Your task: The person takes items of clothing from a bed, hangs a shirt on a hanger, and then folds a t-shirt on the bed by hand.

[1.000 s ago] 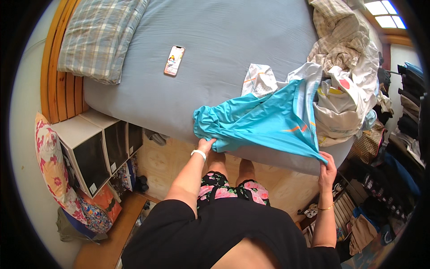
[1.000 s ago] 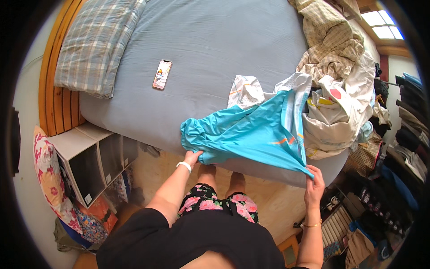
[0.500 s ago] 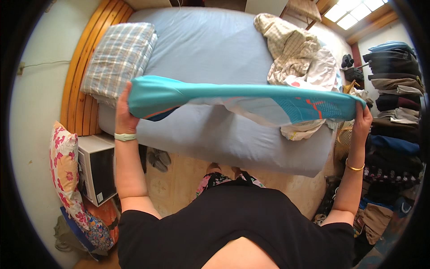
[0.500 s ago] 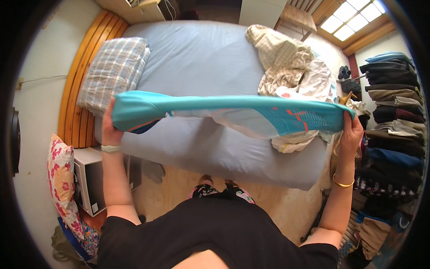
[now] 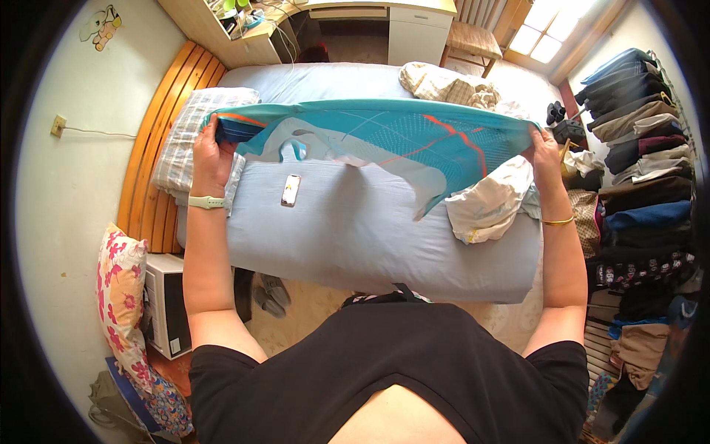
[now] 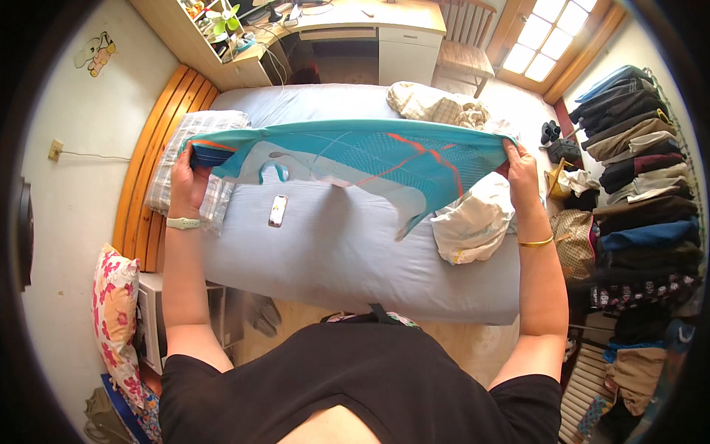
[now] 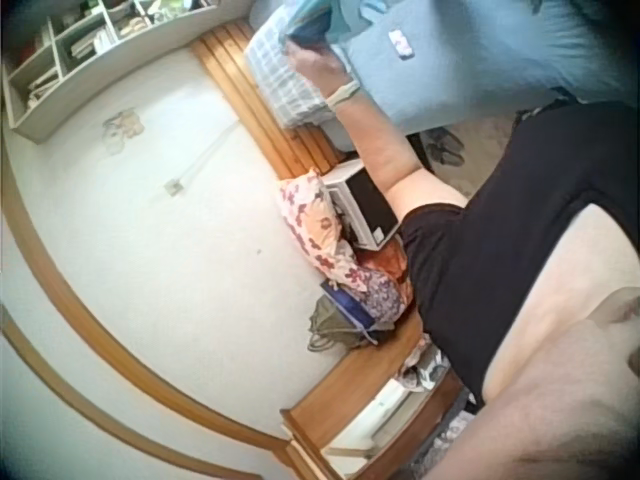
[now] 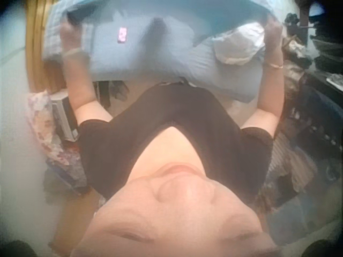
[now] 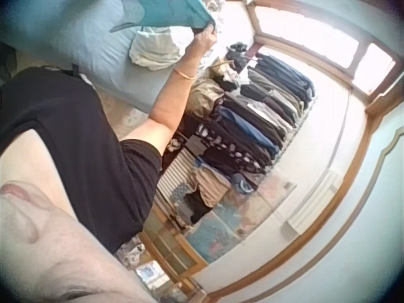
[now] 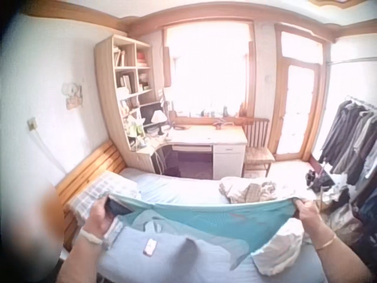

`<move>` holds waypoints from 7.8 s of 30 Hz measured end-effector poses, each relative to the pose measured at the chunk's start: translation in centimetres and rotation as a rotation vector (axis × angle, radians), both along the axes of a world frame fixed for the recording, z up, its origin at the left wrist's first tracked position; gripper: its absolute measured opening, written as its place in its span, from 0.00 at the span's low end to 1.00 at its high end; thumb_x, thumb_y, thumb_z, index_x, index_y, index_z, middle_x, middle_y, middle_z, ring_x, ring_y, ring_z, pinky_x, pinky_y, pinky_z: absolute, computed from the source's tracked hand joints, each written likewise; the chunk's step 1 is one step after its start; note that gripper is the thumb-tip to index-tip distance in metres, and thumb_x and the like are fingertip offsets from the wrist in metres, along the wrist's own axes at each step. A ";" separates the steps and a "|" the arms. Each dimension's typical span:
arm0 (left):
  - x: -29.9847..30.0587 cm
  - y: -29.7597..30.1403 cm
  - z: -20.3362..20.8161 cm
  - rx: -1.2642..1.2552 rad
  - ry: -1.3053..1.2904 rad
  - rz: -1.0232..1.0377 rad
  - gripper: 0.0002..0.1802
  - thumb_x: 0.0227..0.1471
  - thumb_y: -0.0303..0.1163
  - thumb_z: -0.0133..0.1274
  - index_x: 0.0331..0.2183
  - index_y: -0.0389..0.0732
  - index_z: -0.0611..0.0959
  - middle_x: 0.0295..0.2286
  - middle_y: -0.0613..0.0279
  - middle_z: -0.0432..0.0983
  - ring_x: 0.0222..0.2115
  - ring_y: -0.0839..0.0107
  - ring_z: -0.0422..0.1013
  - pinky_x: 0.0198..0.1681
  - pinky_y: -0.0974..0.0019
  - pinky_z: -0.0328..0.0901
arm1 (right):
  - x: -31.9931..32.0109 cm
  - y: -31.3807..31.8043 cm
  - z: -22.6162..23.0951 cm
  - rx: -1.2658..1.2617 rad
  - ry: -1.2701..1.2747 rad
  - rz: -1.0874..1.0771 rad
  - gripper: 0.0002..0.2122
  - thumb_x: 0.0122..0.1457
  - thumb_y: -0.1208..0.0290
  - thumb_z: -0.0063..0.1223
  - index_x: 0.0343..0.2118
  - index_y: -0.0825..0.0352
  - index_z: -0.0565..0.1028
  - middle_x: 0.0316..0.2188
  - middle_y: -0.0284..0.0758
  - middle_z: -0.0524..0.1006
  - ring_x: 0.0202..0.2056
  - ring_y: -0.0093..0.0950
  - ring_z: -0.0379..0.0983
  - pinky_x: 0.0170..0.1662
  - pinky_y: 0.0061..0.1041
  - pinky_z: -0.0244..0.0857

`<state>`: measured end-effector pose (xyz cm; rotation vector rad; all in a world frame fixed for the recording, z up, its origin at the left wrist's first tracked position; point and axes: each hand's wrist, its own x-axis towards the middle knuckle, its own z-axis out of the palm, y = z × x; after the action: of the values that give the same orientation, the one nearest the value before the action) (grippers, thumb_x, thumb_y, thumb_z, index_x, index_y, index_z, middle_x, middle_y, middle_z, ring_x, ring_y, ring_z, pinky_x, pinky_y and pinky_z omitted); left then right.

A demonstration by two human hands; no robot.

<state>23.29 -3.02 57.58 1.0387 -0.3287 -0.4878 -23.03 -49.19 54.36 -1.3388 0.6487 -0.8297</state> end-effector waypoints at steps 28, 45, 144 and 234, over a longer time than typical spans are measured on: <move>1.5 2.3 -3.4 0.190 -0.006 -0.102 0.09 0.64 0.37 0.50 0.36 0.41 0.78 0.30 0.62 0.76 0.34 0.71 0.75 0.41 0.63 0.71 | -1.7 5.5 2.6 -0.612 1.028 0.674 0.07 0.58 0.71 0.57 0.33 0.71 0.80 0.22 0.37 0.79 0.24 0.24 0.72 0.32 0.26 0.67; -0.2 6.6 0.3 0.256 -0.077 0.176 0.18 0.66 0.41 0.46 0.47 0.37 0.76 0.42 0.60 0.76 0.43 0.71 0.73 0.49 0.64 0.69 | -0.6 6.0 1.2 -0.645 0.587 0.119 0.07 0.62 0.73 0.55 0.34 0.73 0.78 0.23 0.24 0.75 0.27 0.14 0.67 0.32 0.17 0.62; 0.4 -5.9 -52.9 1.064 -1.345 -0.589 0.08 0.57 0.33 0.53 0.32 0.43 0.70 0.21 0.54 0.76 0.22 0.51 0.75 0.23 0.51 0.68 | 3.5 8.7 -47.1 -0.534 1.131 0.494 0.07 0.50 0.79 0.56 0.33 0.66 0.74 0.29 0.43 0.78 0.33 0.46 0.75 0.37 0.38 0.69; -6.5 16.3 -54.1 1.277 -0.174 -0.234 0.11 0.53 0.33 0.57 0.36 0.38 0.79 0.32 0.50 0.79 0.34 0.48 0.74 0.37 0.52 0.67 | 36.2 30.2 -45.8 0.207 0.880 1.188 0.20 0.58 0.78 0.59 0.53 0.71 0.68 0.33 0.35 0.80 0.28 0.18 0.72 0.30 0.19 0.64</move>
<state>16.74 13.24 3.44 2.3060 -0.2784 -0.8491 13.19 -18.95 8.59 -1.5473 0.4336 0.8053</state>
